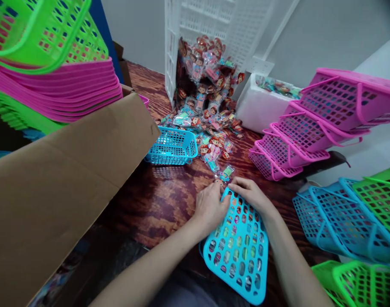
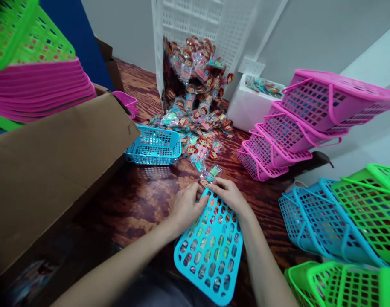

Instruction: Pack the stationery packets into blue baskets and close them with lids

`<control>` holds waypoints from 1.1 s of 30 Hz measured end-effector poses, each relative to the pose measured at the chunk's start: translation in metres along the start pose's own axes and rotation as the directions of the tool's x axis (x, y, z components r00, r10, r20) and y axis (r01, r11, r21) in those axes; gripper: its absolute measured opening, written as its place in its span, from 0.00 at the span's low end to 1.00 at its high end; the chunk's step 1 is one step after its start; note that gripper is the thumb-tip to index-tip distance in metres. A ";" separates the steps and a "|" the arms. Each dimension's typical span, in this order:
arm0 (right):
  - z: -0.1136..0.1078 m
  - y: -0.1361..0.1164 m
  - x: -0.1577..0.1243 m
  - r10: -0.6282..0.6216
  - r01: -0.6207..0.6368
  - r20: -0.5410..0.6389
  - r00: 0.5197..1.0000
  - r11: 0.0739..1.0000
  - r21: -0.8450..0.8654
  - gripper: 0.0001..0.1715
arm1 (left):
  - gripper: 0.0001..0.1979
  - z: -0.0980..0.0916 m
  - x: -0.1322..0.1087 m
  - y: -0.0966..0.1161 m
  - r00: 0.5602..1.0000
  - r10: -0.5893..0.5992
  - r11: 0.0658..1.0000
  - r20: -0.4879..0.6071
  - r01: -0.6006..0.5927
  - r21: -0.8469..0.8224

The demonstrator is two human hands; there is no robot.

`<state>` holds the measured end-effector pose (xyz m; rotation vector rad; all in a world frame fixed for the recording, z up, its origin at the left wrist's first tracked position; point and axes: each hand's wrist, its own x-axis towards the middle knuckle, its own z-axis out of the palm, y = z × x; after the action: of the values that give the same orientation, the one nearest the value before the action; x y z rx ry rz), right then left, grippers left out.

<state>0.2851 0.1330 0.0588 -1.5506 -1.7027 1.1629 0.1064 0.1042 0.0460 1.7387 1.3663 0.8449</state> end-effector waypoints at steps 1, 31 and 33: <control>0.001 -0.001 -0.001 -0.009 0.009 -0.012 1.000 1.000 -0.018 0.24 | 0.04 0.001 0.000 0.001 1.000 0.002 1.000 -0.004 -0.002 -0.019; 0.002 -0.029 -0.049 -0.251 0.089 -0.242 0.937 0.842 -0.532 0.14 | 0.24 0.014 -0.002 -0.021 0.973 0.231 0.952 -0.014 -0.229 -0.205; 0.013 -0.033 -0.090 -0.274 0.044 -0.295 0.915 0.796 -0.604 0.13 | 0.24 0.020 -0.009 -0.017 0.966 0.245 0.958 -0.077 -0.254 -0.130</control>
<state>0.2740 0.0440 0.0947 -1.7793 -1.9751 0.2072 0.1132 0.0949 0.0210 1.8119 1.1100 1.1129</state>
